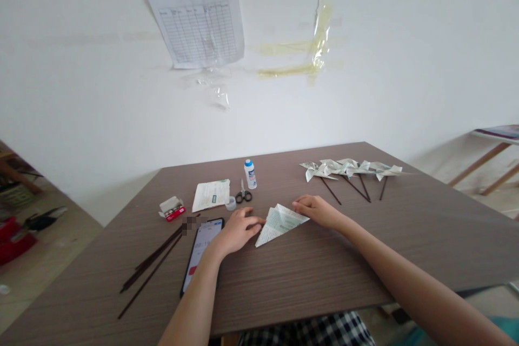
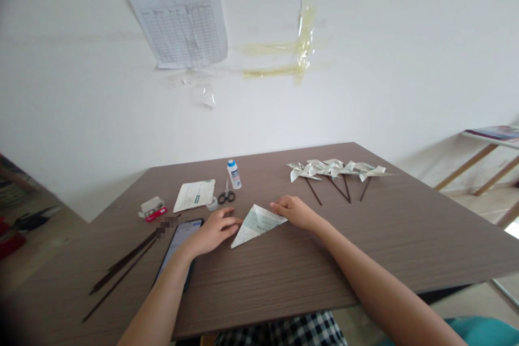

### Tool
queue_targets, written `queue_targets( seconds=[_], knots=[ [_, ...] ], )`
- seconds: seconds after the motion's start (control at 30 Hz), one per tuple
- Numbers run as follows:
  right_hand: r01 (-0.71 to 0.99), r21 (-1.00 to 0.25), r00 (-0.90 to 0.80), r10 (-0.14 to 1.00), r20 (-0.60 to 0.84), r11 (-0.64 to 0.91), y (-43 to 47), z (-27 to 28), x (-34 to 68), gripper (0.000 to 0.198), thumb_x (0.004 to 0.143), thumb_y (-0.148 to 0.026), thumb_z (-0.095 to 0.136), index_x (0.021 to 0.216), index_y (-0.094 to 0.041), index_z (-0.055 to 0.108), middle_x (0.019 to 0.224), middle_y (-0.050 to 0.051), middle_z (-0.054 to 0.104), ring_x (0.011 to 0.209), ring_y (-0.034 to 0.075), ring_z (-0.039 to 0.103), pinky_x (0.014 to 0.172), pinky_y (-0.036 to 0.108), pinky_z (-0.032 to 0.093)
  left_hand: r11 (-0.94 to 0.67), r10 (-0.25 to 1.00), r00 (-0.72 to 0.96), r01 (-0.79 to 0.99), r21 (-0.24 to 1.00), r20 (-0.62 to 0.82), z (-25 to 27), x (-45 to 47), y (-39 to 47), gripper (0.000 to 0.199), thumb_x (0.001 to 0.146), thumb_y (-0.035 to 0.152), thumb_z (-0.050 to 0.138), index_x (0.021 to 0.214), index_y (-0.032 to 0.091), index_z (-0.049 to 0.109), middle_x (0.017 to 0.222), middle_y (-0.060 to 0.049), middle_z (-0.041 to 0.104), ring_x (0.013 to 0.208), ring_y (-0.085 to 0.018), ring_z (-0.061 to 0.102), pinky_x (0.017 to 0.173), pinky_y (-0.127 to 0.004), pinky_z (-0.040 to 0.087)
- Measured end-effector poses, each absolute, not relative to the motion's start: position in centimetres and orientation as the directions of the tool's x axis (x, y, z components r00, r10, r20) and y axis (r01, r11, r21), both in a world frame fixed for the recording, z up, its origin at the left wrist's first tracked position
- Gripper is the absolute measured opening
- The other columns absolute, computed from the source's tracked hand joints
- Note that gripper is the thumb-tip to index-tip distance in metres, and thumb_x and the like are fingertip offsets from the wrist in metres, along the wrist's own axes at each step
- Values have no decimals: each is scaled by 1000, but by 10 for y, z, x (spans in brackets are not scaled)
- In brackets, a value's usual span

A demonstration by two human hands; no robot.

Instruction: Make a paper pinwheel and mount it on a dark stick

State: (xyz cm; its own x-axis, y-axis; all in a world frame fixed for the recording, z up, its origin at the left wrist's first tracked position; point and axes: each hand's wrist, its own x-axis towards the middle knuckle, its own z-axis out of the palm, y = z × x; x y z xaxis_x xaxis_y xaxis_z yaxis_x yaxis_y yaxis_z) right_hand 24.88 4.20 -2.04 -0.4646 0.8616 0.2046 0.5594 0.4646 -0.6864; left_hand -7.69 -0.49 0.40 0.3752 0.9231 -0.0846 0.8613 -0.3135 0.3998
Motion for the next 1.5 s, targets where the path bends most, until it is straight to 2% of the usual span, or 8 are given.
queue_targets(
  seconds=[0.13,0.3,0.5,0.73,0.93,1.1,1.23,1.5],
  knots=[
    [486,-764,-508,848,149,425,44,-19,250,67,116,-65,54,64,-28,72,96,10,88,102,30,82,100,41,65,-335,921,385,863,378,-62,3,-76,-7,34,110,38,76,141,35,89,176,-10,66,168,-40,54,143,-57,41],
    [419,-791,-582,801,143,446,47,-22,252,56,102,-63,82,58,-30,74,93,7,91,115,35,83,119,50,61,-340,916,393,864,372,-77,3,-77,-7,37,105,40,83,142,36,88,177,-11,63,168,-41,54,142,-57,42],
    [431,-734,-627,759,174,524,47,-21,256,20,83,-46,105,82,-31,92,112,8,91,124,36,80,123,52,57,-325,917,387,862,389,-92,7,-78,-11,48,95,47,95,142,36,87,181,-13,59,171,-47,51,142,-64,40],
    [477,-680,-672,730,127,557,44,-20,257,29,75,-35,112,100,-33,96,142,8,87,153,42,64,137,63,41,-303,909,390,859,412,-145,13,-77,-14,78,77,46,108,151,41,82,188,-12,53,176,-51,42,143,-65,38],
    [479,-723,-659,748,79,498,42,-21,259,40,76,-36,111,114,-35,96,158,8,81,170,45,49,143,67,36,-287,908,380,871,399,-177,16,-76,-14,77,86,43,100,160,36,77,191,-15,47,178,-48,40,145,-63,34],
    [517,-663,-688,724,54,541,37,-20,255,47,91,-48,101,135,-36,92,175,7,69,177,43,39,147,67,30,-299,921,377,848,438,-100,12,-77,-11,79,101,28,79,177,36,60,184,-11,58,174,-39,48,146,-55,36],
    [575,-546,-690,720,77,609,29,-23,244,49,104,-57,89,148,-37,87,174,9,67,173,43,43,146,67,30,-284,935,346,860,424,-75,9,-71,-11,56,115,27,60,170,33,70,179,-13,62,171,-35,53,147,-54,35],
    [626,-419,-685,720,106,658,14,-20,231,55,108,-62,82,160,-43,79,171,14,63,169,43,45,145,71,27,-266,935,329,898,350,-133,15,-65,-17,69,99,44,92,165,31,75,190,-17,49,178,-43,43,147,-60,34]
  ],
)
